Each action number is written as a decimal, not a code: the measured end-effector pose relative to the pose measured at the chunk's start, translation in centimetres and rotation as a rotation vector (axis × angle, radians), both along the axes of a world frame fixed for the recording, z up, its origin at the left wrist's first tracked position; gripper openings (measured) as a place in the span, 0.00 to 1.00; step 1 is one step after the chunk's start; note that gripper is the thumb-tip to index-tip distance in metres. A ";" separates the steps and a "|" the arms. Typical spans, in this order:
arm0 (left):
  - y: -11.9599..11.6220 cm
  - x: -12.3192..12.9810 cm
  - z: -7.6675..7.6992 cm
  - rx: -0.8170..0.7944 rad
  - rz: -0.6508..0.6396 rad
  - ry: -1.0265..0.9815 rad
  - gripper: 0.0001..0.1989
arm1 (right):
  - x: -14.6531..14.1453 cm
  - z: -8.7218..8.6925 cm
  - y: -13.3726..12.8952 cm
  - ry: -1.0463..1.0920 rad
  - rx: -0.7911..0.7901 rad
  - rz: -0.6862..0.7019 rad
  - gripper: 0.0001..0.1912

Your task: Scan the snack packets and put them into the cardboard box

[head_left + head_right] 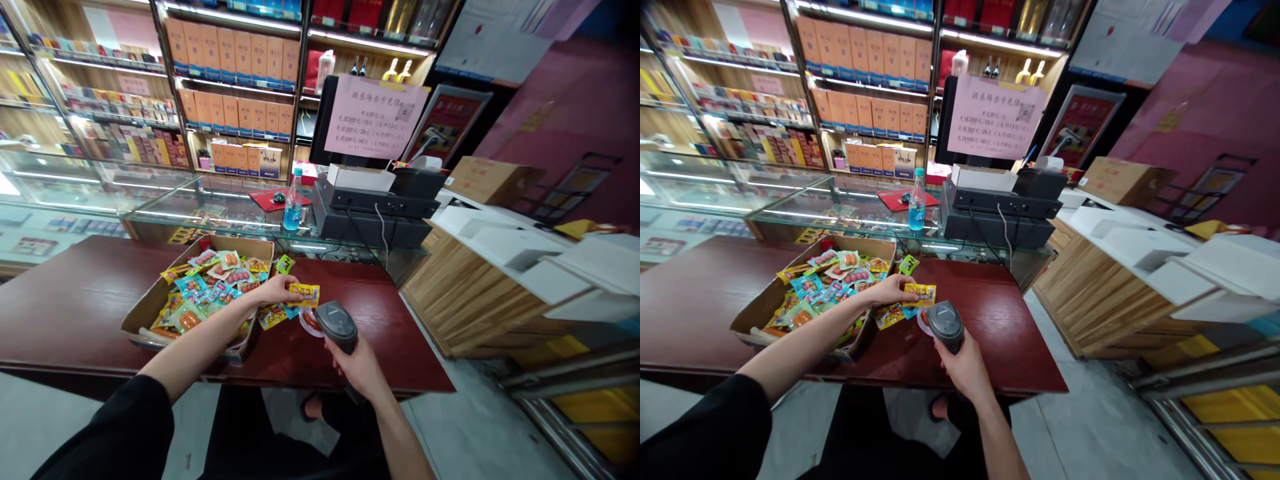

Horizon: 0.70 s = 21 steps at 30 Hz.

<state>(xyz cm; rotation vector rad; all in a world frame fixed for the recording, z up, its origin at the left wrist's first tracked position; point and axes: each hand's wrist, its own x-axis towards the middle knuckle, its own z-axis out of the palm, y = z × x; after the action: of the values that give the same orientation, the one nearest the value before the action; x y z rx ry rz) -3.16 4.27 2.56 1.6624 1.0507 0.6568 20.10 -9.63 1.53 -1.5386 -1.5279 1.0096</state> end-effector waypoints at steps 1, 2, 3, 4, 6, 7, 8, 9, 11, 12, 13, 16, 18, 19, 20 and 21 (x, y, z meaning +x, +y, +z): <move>0.0 0.1 0.0 -0.009 -0.002 0.000 0.17 | 0.0 0.0 0.0 -0.001 0.002 -0.003 0.18; -0.1 0.2 0.0 -0.009 -0.005 0.002 0.18 | 0.1 0.0 -0.1 -0.002 0.006 -0.005 0.18; -0.1 0.3 0.1 -0.002 -0.008 0.005 0.18 | 0.1 0.0 -0.1 -0.002 0.013 -0.006 0.18; -0.1 0.3 0.3 0.007 -0.005 0.009 0.19 | 0.0 0.1 -0.1 -0.003 0.018 -0.005 0.18; -0.1 0.0 1.1 0.025 0.031 0.013 0.19 | 0.0 0.2 -0.1 -0.002 0.017 -0.004 0.19; -0.1 -0.5 1.7 0.035 0.064 0.008 0.19 | 0.0 0.3 -0.1 -0.001 0.009 -0.003 0.19; -0.1 -1.3 2.5 0.049 0.106 0.001 0.20 | -0.1 0.4 0.0 0.001 -0.001 0.003 0.20; -0.1 -2.4 3.5 0.072 0.157 0.001 0.20 | -0.1 0.4 0.1 0.007 -0.011 0.013 0.21; -0.4 -5.7 5.5 0.147 0.263 0.039 0.21 | -0.3 0.4 0.5 0.030 -0.017 0.043 0.22; -0.7 -7.7 6.5 0.197 0.319 0.104 0.21 | -0.4 0.4 0.7 0.044 -0.013 0.059 0.22; -1.0 -9.8 7.5 0.242 0.361 0.175 0.20 | -0.5 0.3 0.9 0.058 -0.006 0.072 0.22; -2.6 -14.8 9.3 0.414 0.568 0.367 0.20 | -1.0 0.0 1.4 0.095 0.007 0.106 0.22; -3.6 -15.9 9.5 0.483 0.656 0.464 0.20 | -1.2 -0.2 1.5 0.110 0.015 0.128 0.22; -3.9 -15.6 9.3 0.491 0.661 0.495 0.20 | -1.3 -0.3 1.5 0.113 0.020 0.135 0.22; -4.1 -14.9 9.0 0.489 0.640 0.512 0.19 | -1.3 -0.3 1.4 0.114 0.025 0.135 0.22; -4.2 -13.7 8.6 0.487 0.603 0.516 0.17 | -1.2 -0.3 1.3 0.114 0.026 0.131 0.22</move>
<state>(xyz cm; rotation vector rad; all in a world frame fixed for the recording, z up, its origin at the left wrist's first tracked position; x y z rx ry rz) -16.89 0.07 11.13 1.9959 1.9245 0.9504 18.94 -8.34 1.25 -1.3539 -1.5709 1.1271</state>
